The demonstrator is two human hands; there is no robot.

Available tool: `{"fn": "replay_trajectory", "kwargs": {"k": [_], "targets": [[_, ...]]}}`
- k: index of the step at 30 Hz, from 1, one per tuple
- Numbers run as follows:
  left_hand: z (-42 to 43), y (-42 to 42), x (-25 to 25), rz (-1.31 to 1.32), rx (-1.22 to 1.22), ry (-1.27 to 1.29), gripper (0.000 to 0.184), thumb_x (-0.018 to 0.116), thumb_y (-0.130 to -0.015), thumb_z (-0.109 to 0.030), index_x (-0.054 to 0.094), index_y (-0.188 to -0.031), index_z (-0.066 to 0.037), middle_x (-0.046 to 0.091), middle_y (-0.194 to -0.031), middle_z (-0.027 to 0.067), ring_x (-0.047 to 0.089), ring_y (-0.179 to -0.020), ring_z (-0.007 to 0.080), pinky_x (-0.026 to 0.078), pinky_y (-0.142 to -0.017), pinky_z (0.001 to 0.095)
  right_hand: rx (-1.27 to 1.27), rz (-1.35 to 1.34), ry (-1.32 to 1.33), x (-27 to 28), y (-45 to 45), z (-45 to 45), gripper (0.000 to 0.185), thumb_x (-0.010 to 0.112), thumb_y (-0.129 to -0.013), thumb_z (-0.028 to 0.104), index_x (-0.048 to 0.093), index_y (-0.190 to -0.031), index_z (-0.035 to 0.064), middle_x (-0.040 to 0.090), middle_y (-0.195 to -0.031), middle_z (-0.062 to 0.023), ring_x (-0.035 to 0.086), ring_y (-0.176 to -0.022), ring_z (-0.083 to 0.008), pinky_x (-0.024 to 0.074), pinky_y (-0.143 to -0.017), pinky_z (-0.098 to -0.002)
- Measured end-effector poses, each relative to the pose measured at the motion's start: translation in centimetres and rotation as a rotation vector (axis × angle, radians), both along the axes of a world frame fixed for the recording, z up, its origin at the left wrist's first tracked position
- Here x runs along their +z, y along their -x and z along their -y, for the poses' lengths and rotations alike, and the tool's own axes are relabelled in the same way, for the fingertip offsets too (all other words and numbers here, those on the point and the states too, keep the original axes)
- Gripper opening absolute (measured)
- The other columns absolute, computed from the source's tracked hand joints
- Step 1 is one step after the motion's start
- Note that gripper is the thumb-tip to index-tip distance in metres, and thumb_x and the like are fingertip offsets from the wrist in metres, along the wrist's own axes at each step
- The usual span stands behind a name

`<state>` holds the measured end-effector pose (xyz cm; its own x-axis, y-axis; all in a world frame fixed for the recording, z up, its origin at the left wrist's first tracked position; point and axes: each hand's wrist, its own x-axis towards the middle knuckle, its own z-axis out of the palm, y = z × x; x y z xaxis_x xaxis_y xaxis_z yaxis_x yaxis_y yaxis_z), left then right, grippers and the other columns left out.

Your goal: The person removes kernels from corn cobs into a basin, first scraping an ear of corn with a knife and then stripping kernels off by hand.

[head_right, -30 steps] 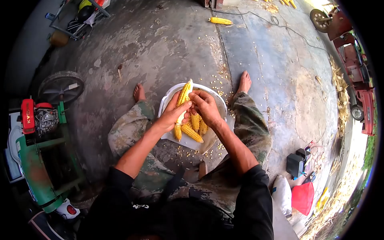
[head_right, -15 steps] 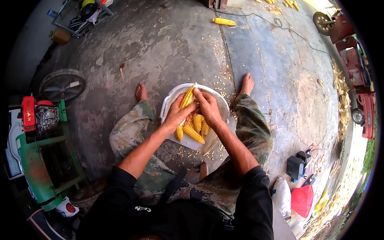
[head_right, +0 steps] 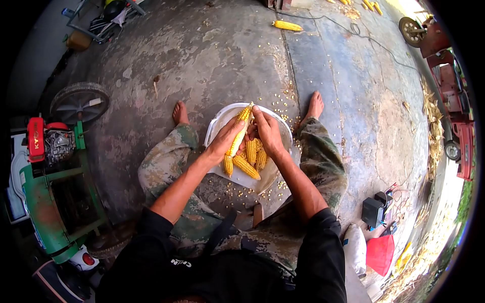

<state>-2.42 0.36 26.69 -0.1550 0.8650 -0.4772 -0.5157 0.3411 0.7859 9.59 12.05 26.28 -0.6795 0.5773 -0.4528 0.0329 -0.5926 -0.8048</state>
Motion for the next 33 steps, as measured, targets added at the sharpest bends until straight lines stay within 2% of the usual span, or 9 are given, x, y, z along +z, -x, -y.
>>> {"fn": "replay_trajectory", "kwargs": {"k": [6,8,10,13,16,19,22,27,33], "targets": [[-0.4,-1.6,-0.3,-0.208,0.091,-0.08,0.053,0.056,-0.101,-0.03,0.036,-0.147,-0.011,0.057,-0.087,-0.0011,0.055,-0.066,0.0034,0.046,-0.054,0.0186,0.018,0.144,-0.191,0.8,-0.2,0.3,0.049,0.056,-0.1,0.045,0.065,-0.104,-0.0025,0.059,-0.067,-0.0027,0.053,-0.051,-0.009,0.0385,-0.046,-0.0234],[0.0,-1.4,-0.4,-0.217,0.065,-0.092,0.052,0.057,-0.101,-0.029,0.037,-0.146,-0.011,0.056,-0.085,-0.0017,0.053,-0.064,0.0033,0.044,-0.052,0.0187,0.009,0.111,-0.108,-0.3,-0.4,0.4,0.046,0.057,-0.1,0.042,0.067,-0.106,-0.0026,0.059,-0.068,-0.0007,0.051,-0.052,-0.0062,0.0373,-0.047,-0.0219],[0.3,-1.0,-0.5,-0.223,0.039,-0.103,0.051,0.057,-0.1,-0.028,0.038,-0.145,-0.011,0.055,-0.084,-0.0024,0.052,-0.062,0.0032,0.043,-0.051,0.0189,0.006,0.062,-0.106,-0.8,-0.4,0.4,0.042,0.056,-0.101,0.039,0.066,-0.098,-0.001,0.056,-0.064,-0.0012,0.05,-0.051,-0.0083,0.0402,-0.048,-0.0228],[0.4,-0.6,-0.6,-0.164,-0.038,-0.029,0.066,0.062,-0.097,-0.03,0.032,-0.15,-0.007,0.057,-0.082,0.0003,0.053,-0.058,0.006,0.043,-0.047,0.0217,-0.034,0.026,-0.154,-1.6,-0.4,1.0,0.039,0.055,-0.102,0.036,0.066,-0.096,-0.0009,0.057,-0.066,-0.0011,0.051,-0.051,-0.0086,0.0402,-0.047,-0.0231],[0.3,-0.8,-0.1,-0.185,-0.008,-0.043,0.064,0.064,-0.096,-0.031,0.035,-0.148,-0.007,0.056,-0.076,-0.001,0.049,-0.05,0.0052,0.04,-0.043,0.0216,-0.038,0.02,-0.115,-1.7,-0.3,1.0,0.037,0.054,-0.102,0.033,0.065,-0.099,-0.0013,0.058,-0.069,-0.0013,0.052,-0.054,-0.0087,0.0413,-0.049,-0.0235],[0.1,-0.9,0.4,-0.196,0.0,0.001,0.049,0.064,-0.097,-0.023,0.043,-0.139,-0.01,0.052,-0.075,-0.0039,0.047,-0.052,0.0024,0.038,-0.044,0.0191,-0.048,0.014,0.033,-0.2,-0.3,0.9,0.035,0.056,-0.101,0.034,0.063,-0.101,-0.001,0.059,-0.072,-0.0018,0.055,-0.057,-0.0096,0.0437,-0.052,-0.0238],[0.0,-0.8,0.0,-0.312,0.0,0.019,0.045,0.062,-0.098,-0.027,0.045,-0.136,-0.009,0.052,-0.073,-0.0041,0.048,-0.052,0.0025,0.038,-0.043,0.0189,0.066,0.105,-0.097,-0.1,-0.1,1.1,0.03,0.059,-0.1,0.03,0.063,-0.106,0.0009,0.059,-0.077,0.0002,0.053,-0.061,-0.0078,0.0418,-0.053,-0.0225],[0.2,0.0,-0.4,0.019,0.025,0.07,0.034,0.057,-0.099,-0.04,0.056,-0.115,-0.01,0.054,-0.072,-0.0023,0.049,-0.048,0.0035,0.039,-0.041,0.0188,0.042,-0.061,0.025,-1.8,-0.5,0.9,0.031,0.06,-0.099,0.03,0.061,-0.101,-0.0006,0.061,-0.077,-0.0054,0.059,-0.062,-0.0134,0.0481,-0.057,-0.0251],[-0.2,-0.7,0.0,-0.165,0.064,0.035,0.031,0.06,-0.099,-0.037,0.057,-0.112,-0.01,0.054,-0.068,-0.0028,0.049,-0.046,0.004,0.039,-0.039,0.0195,-0.035,-0.095,0.175,-1.7,-0.4,0.9,0.03,0.062,-0.098,0.028,0.059,-0.106,-0.0011,0.062,-0.08,-0.0059,0.061,-0.065,-0.0144,0.0507,-0.061,-0.0256]]}}
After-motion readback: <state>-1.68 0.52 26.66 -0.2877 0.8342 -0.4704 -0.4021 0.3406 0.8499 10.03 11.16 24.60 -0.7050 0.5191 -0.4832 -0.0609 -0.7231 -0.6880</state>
